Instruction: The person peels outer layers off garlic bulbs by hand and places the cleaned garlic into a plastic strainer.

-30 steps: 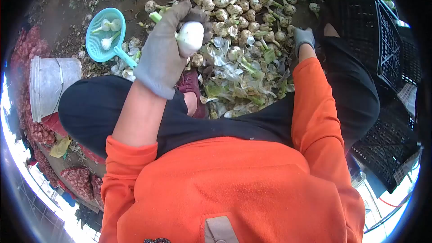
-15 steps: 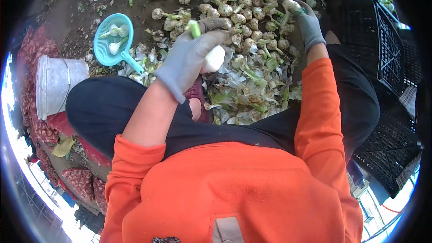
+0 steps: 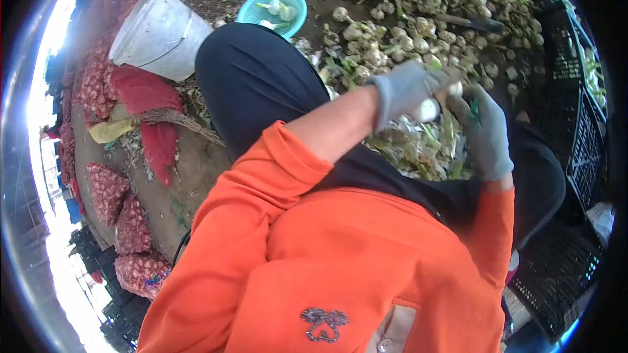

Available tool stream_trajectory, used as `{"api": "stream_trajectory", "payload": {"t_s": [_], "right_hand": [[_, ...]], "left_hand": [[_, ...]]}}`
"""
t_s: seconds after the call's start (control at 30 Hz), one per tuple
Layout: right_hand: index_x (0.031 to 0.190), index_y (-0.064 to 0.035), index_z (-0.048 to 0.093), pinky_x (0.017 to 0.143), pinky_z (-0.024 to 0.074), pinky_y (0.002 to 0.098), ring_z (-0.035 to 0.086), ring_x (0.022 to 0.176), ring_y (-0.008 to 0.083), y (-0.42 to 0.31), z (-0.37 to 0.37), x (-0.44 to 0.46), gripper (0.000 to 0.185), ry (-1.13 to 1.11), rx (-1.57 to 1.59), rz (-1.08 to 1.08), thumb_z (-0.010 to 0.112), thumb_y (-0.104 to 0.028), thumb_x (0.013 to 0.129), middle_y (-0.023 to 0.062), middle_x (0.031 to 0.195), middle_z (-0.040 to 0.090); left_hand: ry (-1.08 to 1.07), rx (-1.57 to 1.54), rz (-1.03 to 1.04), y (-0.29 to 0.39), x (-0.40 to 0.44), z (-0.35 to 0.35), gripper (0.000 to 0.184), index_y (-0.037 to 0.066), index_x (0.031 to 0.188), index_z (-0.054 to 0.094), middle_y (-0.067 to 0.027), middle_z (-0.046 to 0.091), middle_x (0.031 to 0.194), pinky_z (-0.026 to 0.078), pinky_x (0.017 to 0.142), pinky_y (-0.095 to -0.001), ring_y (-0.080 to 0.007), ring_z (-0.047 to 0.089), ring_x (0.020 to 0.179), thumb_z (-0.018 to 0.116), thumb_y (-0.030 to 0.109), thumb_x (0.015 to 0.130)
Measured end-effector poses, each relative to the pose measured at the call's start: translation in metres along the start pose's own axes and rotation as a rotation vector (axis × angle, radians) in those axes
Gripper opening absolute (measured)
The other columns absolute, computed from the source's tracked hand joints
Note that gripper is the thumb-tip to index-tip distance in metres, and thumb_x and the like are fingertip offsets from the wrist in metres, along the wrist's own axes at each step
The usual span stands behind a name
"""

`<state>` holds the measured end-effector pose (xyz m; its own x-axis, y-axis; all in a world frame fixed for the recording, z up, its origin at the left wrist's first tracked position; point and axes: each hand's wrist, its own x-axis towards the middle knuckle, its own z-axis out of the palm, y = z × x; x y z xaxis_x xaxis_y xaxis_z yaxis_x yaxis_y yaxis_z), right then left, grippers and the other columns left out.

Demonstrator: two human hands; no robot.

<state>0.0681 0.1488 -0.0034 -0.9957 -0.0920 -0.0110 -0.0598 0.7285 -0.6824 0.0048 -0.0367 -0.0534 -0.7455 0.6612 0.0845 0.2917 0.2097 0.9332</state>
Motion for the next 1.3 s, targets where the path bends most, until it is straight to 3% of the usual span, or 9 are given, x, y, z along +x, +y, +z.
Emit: {"api": "stream_trajectory", "payload": {"t_s": [0.07, 0.17, 0.4, 0.6, 0.7, 0.8, 0.9, 1.07, 1.3], "right_hand": [[0.087, 0.0006, 0.053, 0.061, 0.0412, 0.0393, 0.047, 0.064, 0.0303, 0.010, 0.004, -0.001, 0.032, 0.065, 0.018, -0.119, 0.064, -0.029, 0.092, 0.0181, 0.072, 0.051], [0.094, 0.0009, 0.055, 0.067, 0.0452, 0.0402, 0.057, 0.076, 0.0389, 0.009, -0.003, -0.003, 0.028, 0.027, 0.101, -0.178, 0.065, -0.025, 0.090, 0.0209, 0.082, 0.058], [0.102, -0.0009, 0.056, 0.072, 0.0485, 0.0390, 0.062, 0.085, 0.0395, 0.018, -0.016, -0.012, 0.024, -0.064, 0.157, -0.171, 0.064, -0.021, 0.092, 0.0199, 0.090, 0.063], [0.108, -0.0002, 0.058, 0.073, 0.0488, 0.0290, 0.060, 0.083, 0.0146, 0.029, -0.016, -0.017, 0.030, -0.073, 0.688, 0.047, 0.058, -0.029, 0.097, 0.0079, 0.092, 0.064], [0.106, 0.0009, 0.062, 0.071, 0.0481, 0.0260, 0.058, 0.078, 0.0099, 0.028, -0.015, -0.017, 0.034, -0.192, 0.849, 0.225, 0.057, -0.032, 0.098, 0.0033, 0.086, 0.063], [0.104, 0.0036, 0.066, 0.071, 0.0486, 0.0260, 0.058, 0.071, 0.0092, 0.032, -0.011, -0.019, 0.033, -0.299, 0.825, 0.248, 0.059, -0.028, 0.096, 0.0004, 0.080, 0.064], [0.107, 0.0022, 0.066, 0.070, 0.0485, 0.0266, 0.061, 0.070, 0.0109, 0.033, 0.006, -0.017, 0.027, 0.025, 0.671, 0.177, 0.062, -0.021, 0.094, 0.0044, 0.081, 0.068], [0.110, -0.0071, 0.067, 0.078, 0.0500, 0.0392, 0.062, 0.092, 0.0335, 0.031, 0.006, -0.009, 0.028, 0.269, -0.196, -0.176, 0.067, -0.016, 0.083, 0.0131, 0.097, 0.065], [0.109, 0.0027, 0.066, 0.069, 0.0485, 0.0265, 0.065, 0.077, 0.0171, 0.048, -0.001, -0.013, 0.026, -0.110, 0.648, 0.383, 0.066, -0.016, 0.090, 0.0084, 0.093, 0.070]], "left_hand": [[-0.016, 0.187, 0.308, 0.001, -0.004, -0.005, 0.052, 0.000, 0.137, 0.048, -0.0128, 0.068, 0.100, 0.052, 0.082, -0.0340, -0.0261, 0.067, 0.091, 0.061, 0.013, 0.089], [-0.100, -0.705, -0.560, 0.024, -0.007, -0.007, 0.041, 0.001, 0.114, 0.059, -0.0155, 0.070, 0.101, 0.056, 0.069, -0.0288, -0.0188, 0.069, 0.079, 0.058, 0.037, 0.095], [-0.056, -0.760, -0.324, 0.006, -0.011, 0.013, 0.044, 0.003, 0.115, 0.061, -0.0086, 0.068, 0.101, 0.057, 0.075, -0.0285, -0.0144, 0.066, 0.085, 0.054, 0.043, 0.097], [-0.103, -0.970, -0.504, 0.029, 0.003, 0.003, 0.052, 0.004, 0.115, 0.063, -0.0056, 0.067, 0.096, 0.055, 0.069, -0.0248, -0.0118, 0.066, 0.082, 0.056, 0.050, 0.093], [-0.080, -0.677, -0.348, 0.033, 0.007, 0.000, 0.056, 0.003, 0.115, 0.063, -0.0060, 0.067, 0.098, 0.054, 0.068, -0.0228, -0.0104, 0.065, 0.081, 0.056, 0.054, 0.092], [-0.011, -0.619, -0.274, 0.036, 0.012, 0.010, 0.052, 0.002, 0.118, 0.061, -0.0059, 0.067, 0.100, 0.053, 0.070, -0.0225, -0.0109, 0.065, 0.085, 0.066, 0.044, 0.088], [0.083, -0.428, -0.268, 0.032, 0.015, 0.008, 0.053, 0.002, 0.125, 0.055, -0.0062, 0.067, 0.101, 0.053, 0.078, -0.0228, -0.0127, 0.065, 0.089, 0.074, 0.032, 0.085], [0.064, -0.152, -0.550, 0.039, 0.013, 0.006, 0.060, 0.002, 0.126, 0.053, -0.0049, 0.065, 0.091, 0.050, 0.064, -0.0223, -0.0081, 0.059, 0.072, 0.079, 0.031, 0.081], [-0.188, -0.289, -0.391, 0.035, 0.002, -0.005, 0.056, 0.010, 0.131, 0.057, 0.0016, 0.063, 0.090, 0.049, 0.064, -0.0197, -0.0031, 0.054, 0.073, 0.076, 0.009, 0.078]]}}
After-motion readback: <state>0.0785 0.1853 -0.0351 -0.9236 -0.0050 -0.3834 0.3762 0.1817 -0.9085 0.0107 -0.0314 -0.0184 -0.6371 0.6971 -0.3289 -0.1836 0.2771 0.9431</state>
